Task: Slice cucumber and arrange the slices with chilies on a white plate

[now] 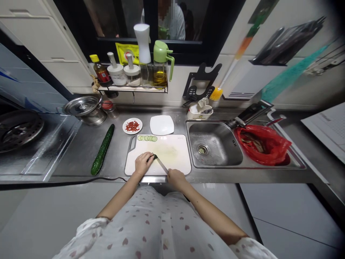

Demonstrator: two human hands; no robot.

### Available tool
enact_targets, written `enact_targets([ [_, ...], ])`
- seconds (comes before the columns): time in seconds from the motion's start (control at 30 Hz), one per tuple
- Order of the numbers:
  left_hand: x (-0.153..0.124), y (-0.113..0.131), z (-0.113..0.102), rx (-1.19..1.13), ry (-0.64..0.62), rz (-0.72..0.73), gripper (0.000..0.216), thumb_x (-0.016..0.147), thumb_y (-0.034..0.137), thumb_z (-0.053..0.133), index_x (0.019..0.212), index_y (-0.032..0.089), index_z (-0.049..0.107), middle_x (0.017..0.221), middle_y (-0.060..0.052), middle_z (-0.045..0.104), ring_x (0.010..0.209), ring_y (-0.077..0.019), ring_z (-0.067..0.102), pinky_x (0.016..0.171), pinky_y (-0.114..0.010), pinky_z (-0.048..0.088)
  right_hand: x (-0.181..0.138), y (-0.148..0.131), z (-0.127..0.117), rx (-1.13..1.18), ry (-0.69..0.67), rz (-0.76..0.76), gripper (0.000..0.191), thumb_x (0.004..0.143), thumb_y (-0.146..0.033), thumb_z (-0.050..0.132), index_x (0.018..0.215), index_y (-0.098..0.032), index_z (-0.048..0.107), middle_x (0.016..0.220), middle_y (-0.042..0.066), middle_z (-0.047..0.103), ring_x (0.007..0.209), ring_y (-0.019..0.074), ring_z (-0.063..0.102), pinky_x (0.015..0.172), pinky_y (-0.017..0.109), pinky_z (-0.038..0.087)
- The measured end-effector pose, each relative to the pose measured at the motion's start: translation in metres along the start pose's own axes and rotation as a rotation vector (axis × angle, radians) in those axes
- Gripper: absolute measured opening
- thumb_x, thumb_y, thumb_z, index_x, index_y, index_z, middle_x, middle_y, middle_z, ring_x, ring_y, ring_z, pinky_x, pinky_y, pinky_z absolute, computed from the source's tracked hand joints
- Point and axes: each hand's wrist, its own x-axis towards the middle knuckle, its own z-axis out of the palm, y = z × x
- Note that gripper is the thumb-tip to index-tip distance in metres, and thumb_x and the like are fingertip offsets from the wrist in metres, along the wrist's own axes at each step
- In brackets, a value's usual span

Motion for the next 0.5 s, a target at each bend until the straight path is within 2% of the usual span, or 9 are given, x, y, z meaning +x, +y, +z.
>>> enact_targets([
  [0.13, 0.0, 0.001, 0.0, 0.023, 0.005, -0.009, 0.021, 0.092, 0.038, 0.054, 0.101, 0.025, 0.068, 0.098, -0.004, 0.072, 0.089, -0.0183, 0.065, 0.083, -0.032, 0.047, -0.001, 0.006, -0.007, 0.007, 0.018, 0.016, 0.028, 0.093, -0.021, 0.04, 0.105, -0.018, 0.065, 0.102, 0.014, 0.07, 0.098, 0.0239, 0.066, 0.076, 0.03, 0.045],
  [0.27, -0.001, 0.003, -0.002, 0.052, -0.015, -0.04, 0.026, 0.093, 0.041, 0.051, 0.103, 0.024, 0.067, 0.098, -0.006, 0.072, 0.09, -0.0198, 0.065, 0.087, -0.035, 0.046, 0.004, 0.009, -0.013, -0.045, 0.086, 0.057, 0.031, 0.096, -0.022, 0.035, 0.112, -0.017, 0.061, 0.099, 0.014, 0.07, 0.097, 0.0235, 0.066, 0.077, 0.03, 0.043],
  [0.37, -0.002, 0.005, -0.005, 0.047, -0.033, -0.07, 0.03, 0.094, 0.042, 0.047, 0.109, 0.024, 0.065, 0.108, -0.006, 0.07, 0.098, -0.0208, 0.064, 0.096, -0.038, 0.043, 0.009, 0.009, -0.017, -0.079, 0.143, 0.08, 0.034, 0.097, -0.02, 0.035, 0.124, -0.02, 0.054, 0.095, 0.011, 0.07, 0.095, 0.0216, 0.066, 0.077, 0.029, 0.041],
  [0.5, 0.001, 0.012, -0.01, 0.017, 0.053, -0.138, 0.038, 0.094, 0.041, 0.045, 0.124, 0.021, 0.057, 0.124, -0.01, 0.062, 0.117, -0.0232, 0.055, 0.103, -0.039, 0.04, 0.014, 0.009, -0.019, -0.112, 0.25, 0.082, 0.038, 0.097, -0.024, 0.037, 0.133, -0.023, 0.047, 0.102, 0.012, 0.067, 0.097, 0.022, 0.063, 0.079, 0.03, 0.04],
])
